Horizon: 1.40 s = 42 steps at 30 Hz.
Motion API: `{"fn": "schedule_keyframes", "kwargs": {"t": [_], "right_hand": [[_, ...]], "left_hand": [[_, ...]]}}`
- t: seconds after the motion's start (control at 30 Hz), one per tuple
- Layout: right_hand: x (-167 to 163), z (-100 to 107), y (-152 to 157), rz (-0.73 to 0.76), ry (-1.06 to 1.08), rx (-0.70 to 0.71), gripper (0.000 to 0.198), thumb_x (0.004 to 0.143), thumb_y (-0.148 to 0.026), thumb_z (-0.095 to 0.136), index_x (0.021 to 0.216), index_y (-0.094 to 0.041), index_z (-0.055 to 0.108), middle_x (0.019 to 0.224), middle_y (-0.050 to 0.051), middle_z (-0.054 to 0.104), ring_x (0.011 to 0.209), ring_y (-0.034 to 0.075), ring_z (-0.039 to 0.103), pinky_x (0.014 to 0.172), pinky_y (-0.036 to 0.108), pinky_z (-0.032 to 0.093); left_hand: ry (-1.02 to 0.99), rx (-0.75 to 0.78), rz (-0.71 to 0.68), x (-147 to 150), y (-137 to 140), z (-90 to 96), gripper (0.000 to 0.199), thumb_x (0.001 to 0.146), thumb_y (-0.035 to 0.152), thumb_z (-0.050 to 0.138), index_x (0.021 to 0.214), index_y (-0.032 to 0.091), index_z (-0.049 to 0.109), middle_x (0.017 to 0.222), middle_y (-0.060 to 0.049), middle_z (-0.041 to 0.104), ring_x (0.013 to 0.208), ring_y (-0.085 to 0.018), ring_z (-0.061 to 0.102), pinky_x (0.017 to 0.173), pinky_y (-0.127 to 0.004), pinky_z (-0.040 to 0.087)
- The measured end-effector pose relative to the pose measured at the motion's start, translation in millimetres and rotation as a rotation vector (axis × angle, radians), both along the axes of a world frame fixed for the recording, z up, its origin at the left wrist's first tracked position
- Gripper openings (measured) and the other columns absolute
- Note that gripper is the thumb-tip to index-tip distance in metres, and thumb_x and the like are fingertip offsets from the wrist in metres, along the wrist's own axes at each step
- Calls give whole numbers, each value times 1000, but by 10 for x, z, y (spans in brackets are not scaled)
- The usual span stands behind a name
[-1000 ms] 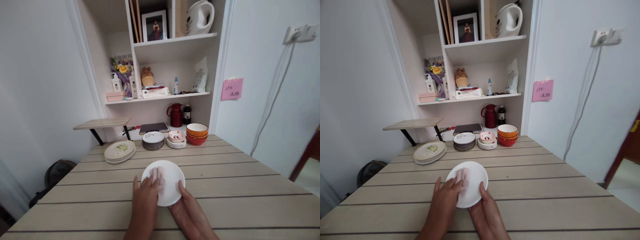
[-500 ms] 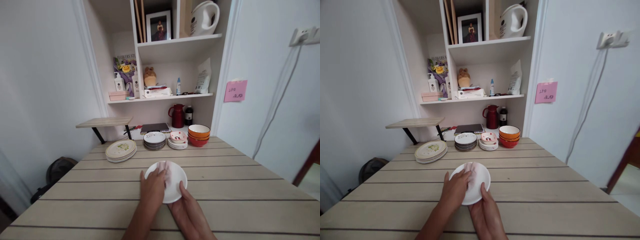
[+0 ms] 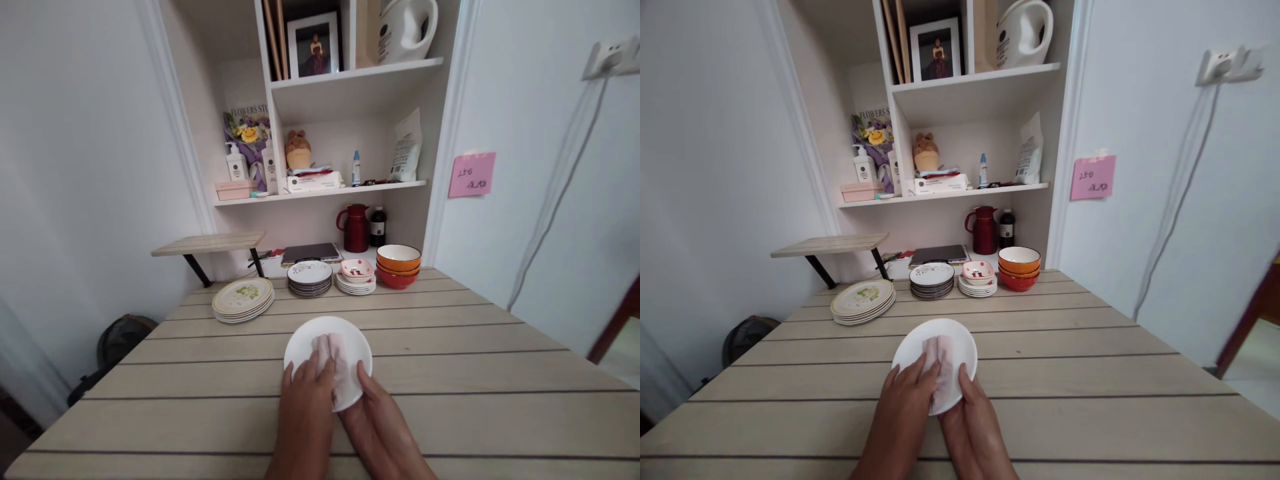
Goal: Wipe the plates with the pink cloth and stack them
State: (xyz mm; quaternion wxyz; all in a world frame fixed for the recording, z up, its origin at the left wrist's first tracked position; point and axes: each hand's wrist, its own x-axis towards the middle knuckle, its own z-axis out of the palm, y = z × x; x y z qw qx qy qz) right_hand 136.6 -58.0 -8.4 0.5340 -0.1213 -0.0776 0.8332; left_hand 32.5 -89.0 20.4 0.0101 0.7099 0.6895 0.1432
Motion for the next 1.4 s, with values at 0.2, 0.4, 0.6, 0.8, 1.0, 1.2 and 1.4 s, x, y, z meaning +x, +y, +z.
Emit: {"fn": "schedule_keyframes", "kwargs": {"t": [0.2, 0.4, 0.6, 0.8, 1.0, 1.2, 1.4], "right_hand": [[-4, 60, 3, -36, 8, 5, 39, 88, -29, 58, 126, -17, 60, 114, 9, 71, 110, 21, 63, 102, 42, 45], [26, 62, 12, 31, 55, 55, 41, 86, -27, 60, 126, -20, 60, 119, 9, 70, 115, 24, 60, 101, 45, 46], [9, 27, 7, 47, 42, 79, 37, 83, -33, 64, 113, -12, 67, 109, 13, 72, 113, 26, 60, 100, 46, 46], [9, 17, 15, 95, 0, 80, 38, 81, -37, 67, 108, -11, 69, 104, 13, 74, 108, 27, 63, 95, 45, 50], [8, -13, 22, 38, -8, 78, 32, 84, -32, 65, 110, -15, 69, 108, 9, 73, 102, 20, 65, 95, 36, 50], [33, 33, 19, -6, 29, 11, 32, 89, -33, 57, 114, -16, 67, 109, 8, 73, 107, 20, 63, 99, 38, 47], [35, 46, 3, 42, 33, 64, 36, 86, -34, 60, 117, -16, 65, 116, 11, 70, 116, 25, 59, 100, 46, 46]], "left_hand": [[33, 101, -64, 56, 333, 87, 37, 92, 26, 45, 123, 40, 61, 155, -2, 31, 139, -32, 34, 109, -63, 23], [126, 225, 28, 19, 551, 87, 27, 90, 25, 52, 113, 25, 68, 156, -9, 29, 143, -33, 26, 113, -65, 14], [72, 114, -40, -132, 412, 32, 37, 91, 15, 44, 123, 14, 61, 129, -14, 62, 124, -23, 54, 115, -47, 28], [-305, 26, -112, -86, 167, -73, 53, 83, 9, 45, 135, 19, 52, 144, -7, 49, 133, -18, 45, 113, -33, 35], [-424, 118, -239, 48, 292, -165, 55, 84, 10, 40, 137, 22, 49, 145, -5, 48, 136, -18, 40, 116, -42, 29], [-141, 49, -250, 87, 501, 67, 47, 88, 11, 38, 131, 23, 53, 141, -5, 53, 137, -19, 38, 118, -51, 13], [15, 88, 1, -101, 459, 169, 41, 93, 15, 31, 125, 19, 57, 131, -10, 61, 129, -23, 48, 117, -56, 10]]}}
